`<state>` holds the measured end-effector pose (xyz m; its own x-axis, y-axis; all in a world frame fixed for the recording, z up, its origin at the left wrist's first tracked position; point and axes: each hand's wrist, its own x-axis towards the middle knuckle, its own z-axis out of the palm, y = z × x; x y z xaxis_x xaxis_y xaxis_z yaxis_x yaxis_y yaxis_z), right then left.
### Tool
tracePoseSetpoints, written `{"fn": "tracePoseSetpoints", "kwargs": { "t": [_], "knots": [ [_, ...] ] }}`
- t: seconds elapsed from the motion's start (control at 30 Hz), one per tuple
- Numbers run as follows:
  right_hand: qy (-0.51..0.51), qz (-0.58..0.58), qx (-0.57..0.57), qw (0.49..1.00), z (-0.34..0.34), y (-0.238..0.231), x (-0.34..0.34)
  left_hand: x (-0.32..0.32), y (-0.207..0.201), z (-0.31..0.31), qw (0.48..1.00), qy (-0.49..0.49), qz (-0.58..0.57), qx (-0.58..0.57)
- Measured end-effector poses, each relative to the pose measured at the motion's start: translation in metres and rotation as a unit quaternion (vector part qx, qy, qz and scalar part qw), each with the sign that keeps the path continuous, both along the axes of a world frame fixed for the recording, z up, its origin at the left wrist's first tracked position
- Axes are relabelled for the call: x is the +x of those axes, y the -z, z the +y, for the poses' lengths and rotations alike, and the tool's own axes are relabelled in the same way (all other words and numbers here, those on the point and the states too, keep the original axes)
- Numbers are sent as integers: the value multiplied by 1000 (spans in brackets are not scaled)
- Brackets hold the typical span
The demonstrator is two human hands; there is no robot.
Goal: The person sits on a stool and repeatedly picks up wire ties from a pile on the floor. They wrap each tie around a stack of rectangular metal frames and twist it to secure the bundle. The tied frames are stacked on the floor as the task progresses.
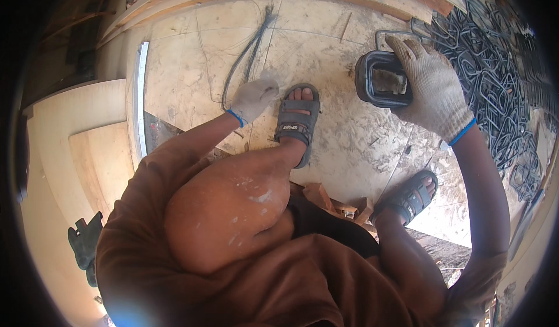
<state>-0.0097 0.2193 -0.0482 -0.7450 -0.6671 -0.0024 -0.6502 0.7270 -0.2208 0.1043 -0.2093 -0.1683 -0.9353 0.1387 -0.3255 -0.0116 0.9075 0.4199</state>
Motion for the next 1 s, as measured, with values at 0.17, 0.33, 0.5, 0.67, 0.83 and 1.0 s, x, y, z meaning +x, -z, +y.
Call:
{"fn": "tracePoseSetpoints", "kwargs": {
  "t": [0.17, 0.33, 0.5, 0.67, 0.83, 1.0],
  "knots": [
    [-14, -7, -29, 999, 7, 8, -3, -56, -68, 47, 959, -131, 74, 242],
    [-8, -8, -25, 1000, 5, 5, -1, -145, -139, 12, 838, -191, 324, 395],
    [14, -52, -26, 998, 7, 2, 0, -178, -200, -51, 693, -345, 574, 267],
    [1, -34, -23, 999, 1, -1, 0, -168, -321, -135, 491, -229, 818, 193],
    [9, -33, -5, 999, 5, -2, 2, -135, -395, -157, 459, -141, 862, 163],
    [6, -28, 13, 999, -2, -7, 5, -109, -403, -107, 575, -77, 789, 203]
  ]
}}
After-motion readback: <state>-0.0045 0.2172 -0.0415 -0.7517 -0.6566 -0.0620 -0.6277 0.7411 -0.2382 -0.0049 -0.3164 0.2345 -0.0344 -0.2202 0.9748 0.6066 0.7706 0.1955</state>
